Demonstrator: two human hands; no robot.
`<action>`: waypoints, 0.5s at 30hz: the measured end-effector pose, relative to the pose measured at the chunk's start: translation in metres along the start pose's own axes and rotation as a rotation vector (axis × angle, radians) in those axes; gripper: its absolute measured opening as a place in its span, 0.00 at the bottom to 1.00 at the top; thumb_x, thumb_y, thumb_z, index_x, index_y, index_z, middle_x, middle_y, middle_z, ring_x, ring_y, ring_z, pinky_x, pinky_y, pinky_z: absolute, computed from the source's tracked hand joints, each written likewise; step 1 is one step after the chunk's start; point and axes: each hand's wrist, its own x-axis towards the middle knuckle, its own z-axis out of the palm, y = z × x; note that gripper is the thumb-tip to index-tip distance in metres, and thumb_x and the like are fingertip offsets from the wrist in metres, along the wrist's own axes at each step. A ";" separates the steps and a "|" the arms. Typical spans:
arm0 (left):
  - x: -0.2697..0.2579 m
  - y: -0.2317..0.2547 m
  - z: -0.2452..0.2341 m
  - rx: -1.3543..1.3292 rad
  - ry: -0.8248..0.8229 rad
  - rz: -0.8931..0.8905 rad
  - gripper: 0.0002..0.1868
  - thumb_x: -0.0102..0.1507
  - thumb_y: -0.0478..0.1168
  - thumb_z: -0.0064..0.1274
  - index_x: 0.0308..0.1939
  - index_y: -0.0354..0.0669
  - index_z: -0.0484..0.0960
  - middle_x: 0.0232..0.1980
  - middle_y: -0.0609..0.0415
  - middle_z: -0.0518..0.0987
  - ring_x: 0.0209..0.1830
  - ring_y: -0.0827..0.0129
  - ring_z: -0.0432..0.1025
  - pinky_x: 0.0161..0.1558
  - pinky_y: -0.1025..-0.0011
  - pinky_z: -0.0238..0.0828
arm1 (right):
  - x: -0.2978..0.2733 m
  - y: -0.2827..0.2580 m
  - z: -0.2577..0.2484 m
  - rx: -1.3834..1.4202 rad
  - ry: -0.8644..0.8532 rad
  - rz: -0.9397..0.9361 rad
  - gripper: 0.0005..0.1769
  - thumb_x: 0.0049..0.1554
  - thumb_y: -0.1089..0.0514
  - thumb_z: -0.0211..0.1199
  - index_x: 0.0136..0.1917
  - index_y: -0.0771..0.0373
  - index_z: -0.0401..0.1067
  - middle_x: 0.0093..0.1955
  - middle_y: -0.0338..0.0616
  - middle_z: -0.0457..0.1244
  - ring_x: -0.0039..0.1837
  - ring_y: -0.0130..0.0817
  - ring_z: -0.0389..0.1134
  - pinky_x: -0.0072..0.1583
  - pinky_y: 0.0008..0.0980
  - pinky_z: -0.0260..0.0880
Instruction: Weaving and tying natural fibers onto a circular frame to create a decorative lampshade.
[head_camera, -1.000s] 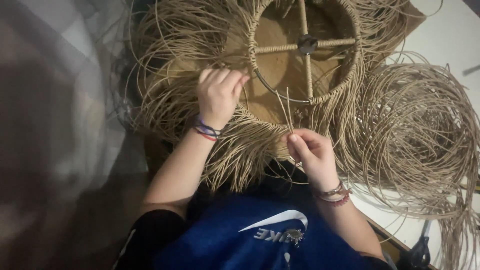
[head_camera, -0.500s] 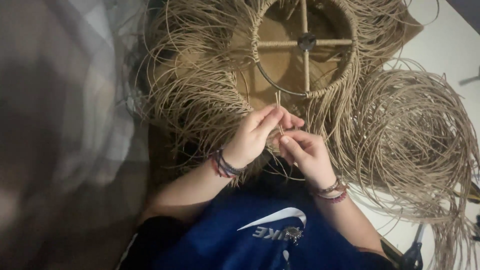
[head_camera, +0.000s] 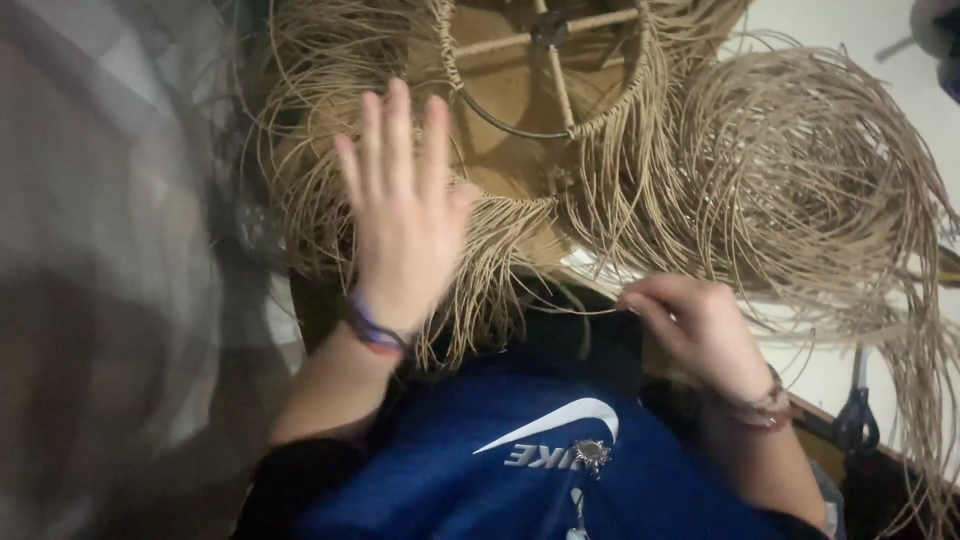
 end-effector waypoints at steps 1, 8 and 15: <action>-0.006 0.020 -0.012 -0.004 0.000 0.013 0.50 0.78 0.58 0.66 0.83 0.49 0.40 0.86 0.43 0.37 0.88 0.48 0.34 0.87 0.39 0.34 | 0.006 -0.008 0.003 -0.001 0.010 0.010 0.08 0.61 0.55 0.61 0.48 0.58 0.79 0.49 0.38 0.74 0.50 0.32 0.76 0.54 0.30 0.71; -0.041 0.074 -0.028 -0.469 -0.188 0.574 0.25 0.72 0.48 0.42 0.68 0.36 0.62 0.34 0.48 0.78 0.24 0.61 0.78 0.23 0.67 0.74 | 0.036 -0.015 0.018 0.009 -0.045 -0.245 0.01 0.56 0.63 0.66 0.43 0.61 0.76 0.40 0.44 0.71 0.43 0.43 0.73 0.47 0.37 0.73; -0.022 0.004 -0.004 -0.393 -0.193 0.592 0.15 0.74 0.45 0.37 0.54 0.53 0.81 0.38 0.58 0.83 0.33 0.69 0.81 0.37 0.77 0.77 | 0.029 0.003 -0.013 0.170 -0.089 -0.104 0.06 0.59 0.61 0.64 0.47 0.66 0.79 0.43 0.57 0.72 0.48 0.57 0.75 0.51 0.49 0.73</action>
